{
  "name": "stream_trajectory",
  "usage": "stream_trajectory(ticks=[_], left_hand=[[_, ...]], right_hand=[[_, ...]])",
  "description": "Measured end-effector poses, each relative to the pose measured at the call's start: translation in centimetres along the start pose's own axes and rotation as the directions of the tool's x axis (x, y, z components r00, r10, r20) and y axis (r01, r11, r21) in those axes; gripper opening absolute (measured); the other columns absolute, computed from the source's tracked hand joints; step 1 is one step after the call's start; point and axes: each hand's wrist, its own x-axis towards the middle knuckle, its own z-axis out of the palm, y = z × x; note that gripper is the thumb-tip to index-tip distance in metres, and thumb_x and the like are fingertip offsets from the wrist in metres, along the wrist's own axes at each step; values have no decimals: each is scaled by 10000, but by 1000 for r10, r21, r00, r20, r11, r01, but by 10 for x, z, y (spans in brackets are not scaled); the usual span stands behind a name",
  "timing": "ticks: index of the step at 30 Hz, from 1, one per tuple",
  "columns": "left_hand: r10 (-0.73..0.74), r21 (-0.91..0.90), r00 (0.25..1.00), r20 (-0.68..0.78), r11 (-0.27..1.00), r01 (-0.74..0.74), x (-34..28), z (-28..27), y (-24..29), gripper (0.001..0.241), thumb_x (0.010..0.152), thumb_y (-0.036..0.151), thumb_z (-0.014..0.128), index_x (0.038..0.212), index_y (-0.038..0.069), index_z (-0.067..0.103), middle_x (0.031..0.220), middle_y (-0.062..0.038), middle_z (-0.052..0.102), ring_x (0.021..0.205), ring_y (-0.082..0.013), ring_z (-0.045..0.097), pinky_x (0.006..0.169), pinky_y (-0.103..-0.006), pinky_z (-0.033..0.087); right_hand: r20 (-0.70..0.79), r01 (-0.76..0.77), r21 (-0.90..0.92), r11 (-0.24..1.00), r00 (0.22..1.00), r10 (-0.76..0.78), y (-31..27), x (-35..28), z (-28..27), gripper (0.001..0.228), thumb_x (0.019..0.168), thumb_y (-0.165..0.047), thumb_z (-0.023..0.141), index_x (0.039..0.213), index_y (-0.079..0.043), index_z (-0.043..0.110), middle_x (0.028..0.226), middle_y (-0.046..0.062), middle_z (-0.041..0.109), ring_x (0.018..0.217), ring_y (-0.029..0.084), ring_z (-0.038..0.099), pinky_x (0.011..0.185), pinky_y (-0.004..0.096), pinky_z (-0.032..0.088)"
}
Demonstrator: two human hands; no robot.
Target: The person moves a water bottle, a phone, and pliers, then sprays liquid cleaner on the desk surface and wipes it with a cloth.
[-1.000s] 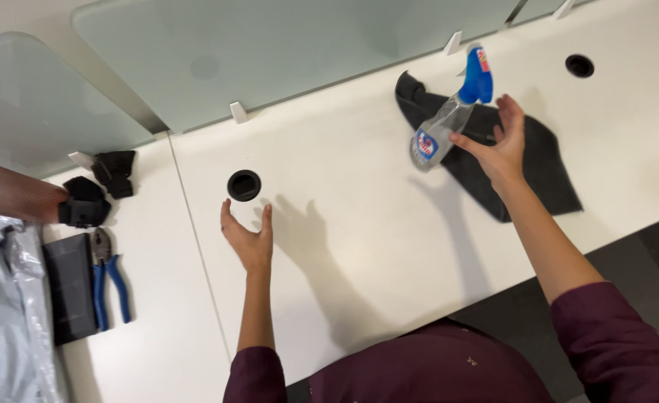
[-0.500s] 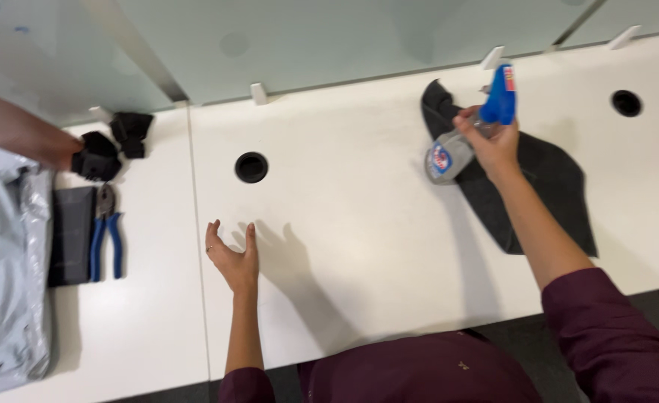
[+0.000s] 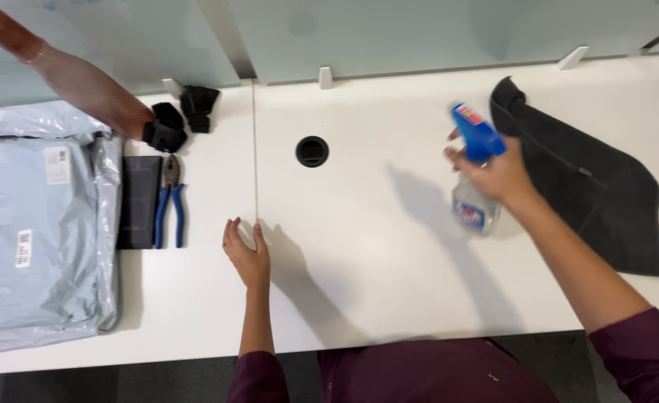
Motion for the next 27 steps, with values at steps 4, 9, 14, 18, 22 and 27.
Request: stream_trajectory(ticks=[4,9,14,18,22,27], left_hand=[[132,17,991,-4,991,-132,23,-9,-25,490,1027,300,638,1400,0,533,1519,-218,482,1442,-377,398,1187,-503,383],[128,27,978,168,991,-134,41,-20,-51,553,999,323,618,1445,21,493,1599,-231,373,1509,-415,273,1203,-521,299],[204,158,934,294,953,-258,62,-27,-84,670,1044,382,531,1575,25,332,1663,-229,228,1558,-430,98,1245,-564,135],[259,121,895,363,940,-320,64,-33,-98,666,1064,378,459,1600,33,267,1689,-222,155,1562,-420,53,1253,-551,89],[234,51,880,413,959,-279,66,-41,-99,627,1088,348,406,1610,38,248,1706,-207,112,1578,-414,12,1262,-545,56],[233,23,871,433,963,-270,69,-45,-96,624,1085,332,404,1609,35,244,1703,-208,95,1572,-416,5,1259,-543,49]], right_hand=[[200,-113,24,993,974,106,-51,-10,75,244,835,-101,752,1073,-76,704,742,65,717,637,123,689,638,317,575],[342,-335,23,942,888,307,-94,-6,168,216,806,-74,686,1021,-54,696,691,76,693,591,155,676,605,343,580],[293,-368,-60,928,882,369,-117,7,227,210,806,-116,695,1002,-41,702,701,81,705,611,166,690,618,339,572],[186,-375,-124,919,901,393,-128,18,252,191,809,-133,707,974,-35,715,715,83,716,622,175,699,630,339,563],[193,-379,-112,918,898,394,-131,13,256,195,808,-130,706,967,-17,711,714,94,714,623,179,699,630,344,565],[267,-411,-176,894,854,446,-129,-14,252,253,786,-115,700,1032,-59,720,699,101,706,609,182,682,627,341,556]])
